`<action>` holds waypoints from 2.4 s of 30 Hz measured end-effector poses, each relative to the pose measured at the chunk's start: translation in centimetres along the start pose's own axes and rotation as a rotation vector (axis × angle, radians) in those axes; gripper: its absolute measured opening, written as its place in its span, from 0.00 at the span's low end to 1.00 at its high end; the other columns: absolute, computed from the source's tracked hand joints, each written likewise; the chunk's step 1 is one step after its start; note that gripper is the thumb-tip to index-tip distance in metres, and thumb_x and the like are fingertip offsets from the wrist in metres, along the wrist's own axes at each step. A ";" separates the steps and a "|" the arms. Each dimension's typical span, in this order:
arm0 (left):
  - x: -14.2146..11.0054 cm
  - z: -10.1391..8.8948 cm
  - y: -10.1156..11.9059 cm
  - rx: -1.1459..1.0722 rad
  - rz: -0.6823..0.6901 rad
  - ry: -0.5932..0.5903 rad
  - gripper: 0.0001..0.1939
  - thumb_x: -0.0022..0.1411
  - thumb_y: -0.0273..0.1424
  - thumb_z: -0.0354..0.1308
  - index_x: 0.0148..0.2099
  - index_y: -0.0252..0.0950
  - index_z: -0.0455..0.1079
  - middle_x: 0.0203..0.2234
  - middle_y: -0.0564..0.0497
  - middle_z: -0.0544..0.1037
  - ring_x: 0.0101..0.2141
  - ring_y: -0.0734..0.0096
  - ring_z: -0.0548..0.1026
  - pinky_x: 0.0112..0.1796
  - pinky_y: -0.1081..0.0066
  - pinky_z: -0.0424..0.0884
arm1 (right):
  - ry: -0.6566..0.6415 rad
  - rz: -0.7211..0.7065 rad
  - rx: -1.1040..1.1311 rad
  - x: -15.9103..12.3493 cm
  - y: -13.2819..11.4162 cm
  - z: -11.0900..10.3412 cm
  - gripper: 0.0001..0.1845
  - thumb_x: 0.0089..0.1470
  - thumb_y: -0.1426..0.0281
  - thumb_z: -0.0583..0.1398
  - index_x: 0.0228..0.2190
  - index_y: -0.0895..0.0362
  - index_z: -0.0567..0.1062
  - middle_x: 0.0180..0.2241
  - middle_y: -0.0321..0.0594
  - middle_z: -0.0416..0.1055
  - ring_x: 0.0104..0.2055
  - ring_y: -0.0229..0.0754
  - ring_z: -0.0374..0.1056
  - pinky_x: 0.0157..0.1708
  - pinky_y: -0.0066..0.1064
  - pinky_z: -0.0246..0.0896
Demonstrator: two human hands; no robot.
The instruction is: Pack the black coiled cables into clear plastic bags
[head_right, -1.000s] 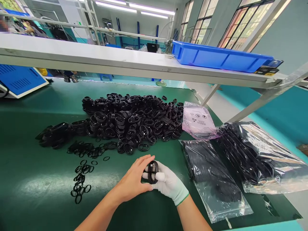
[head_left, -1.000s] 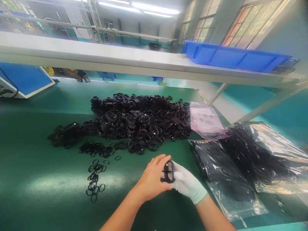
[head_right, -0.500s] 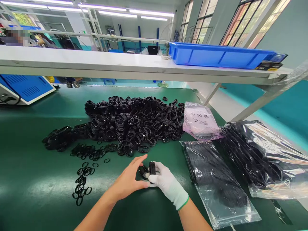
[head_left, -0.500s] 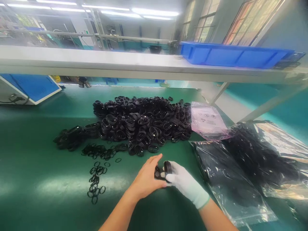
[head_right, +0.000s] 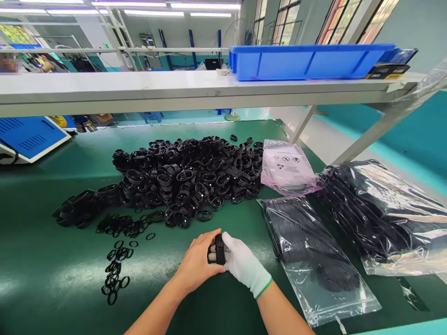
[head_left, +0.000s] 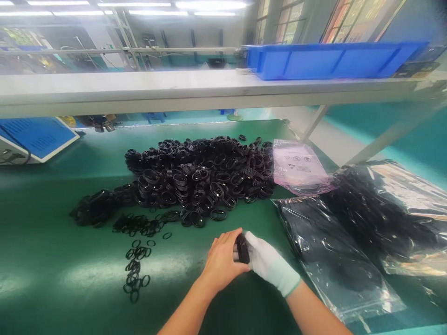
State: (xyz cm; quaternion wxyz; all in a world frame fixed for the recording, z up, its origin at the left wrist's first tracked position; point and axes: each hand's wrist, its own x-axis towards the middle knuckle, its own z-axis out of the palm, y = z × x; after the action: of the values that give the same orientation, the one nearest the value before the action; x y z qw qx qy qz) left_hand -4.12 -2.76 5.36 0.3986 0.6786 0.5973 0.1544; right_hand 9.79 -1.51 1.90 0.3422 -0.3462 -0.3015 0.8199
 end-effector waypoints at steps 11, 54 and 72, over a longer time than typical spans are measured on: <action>1.9 -0.2 -5.0 0.395 -0.347 0.042 0.41 0.40 0.38 0.62 0.57 0.35 0.55 0.52 0.41 0.62 0.51 0.51 0.59 0.49 0.59 0.57 | 0.580 0.035 -0.876 1.6 1.9 -2.6 0.26 0.39 0.67 0.60 0.44 0.57 0.66 0.44 0.44 0.68 0.45 0.44 0.65 0.46 0.33 0.58; 2.3 3.7 -7.3 -0.387 -0.318 -0.101 0.13 0.52 0.40 0.51 0.25 0.36 0.59 0.14 0.58 0.64 0.17 0.78 0.64 0.21 0.75 0.62 | 0.486 0.084 -0.928 3.1 4.2 -4.6 0.20 0.41 0.68 0.57 0.40 0.56 0.70 0.32 0.39 0.72 0.31 0.39 0.67 0.29 0.29 0.60; 2.7 -3.5 -9.1 0.136 -0.238 0.222 0.16 0.58 0.22 0.42 0.45 0.39 0.64 0.44 0.47 0.67 0.46 0.66 0.64 0.47 0.65 0.58 | 0.572 0.217 -1.126 3.5 2.0 -1.5 0.16 0.39 0.63 0.60 0.32 0.57 0.68 0.35 0.47 0.71 0.37 0.46 0.67 0.33 0.33 0.59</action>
State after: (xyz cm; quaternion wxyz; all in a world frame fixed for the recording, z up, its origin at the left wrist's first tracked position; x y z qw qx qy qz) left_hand -12.13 0.72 0.30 0.2986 0.6073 0.7230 0.1393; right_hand 8.38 0.36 -1.71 0.0900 -0.7065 -0.5459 0.4413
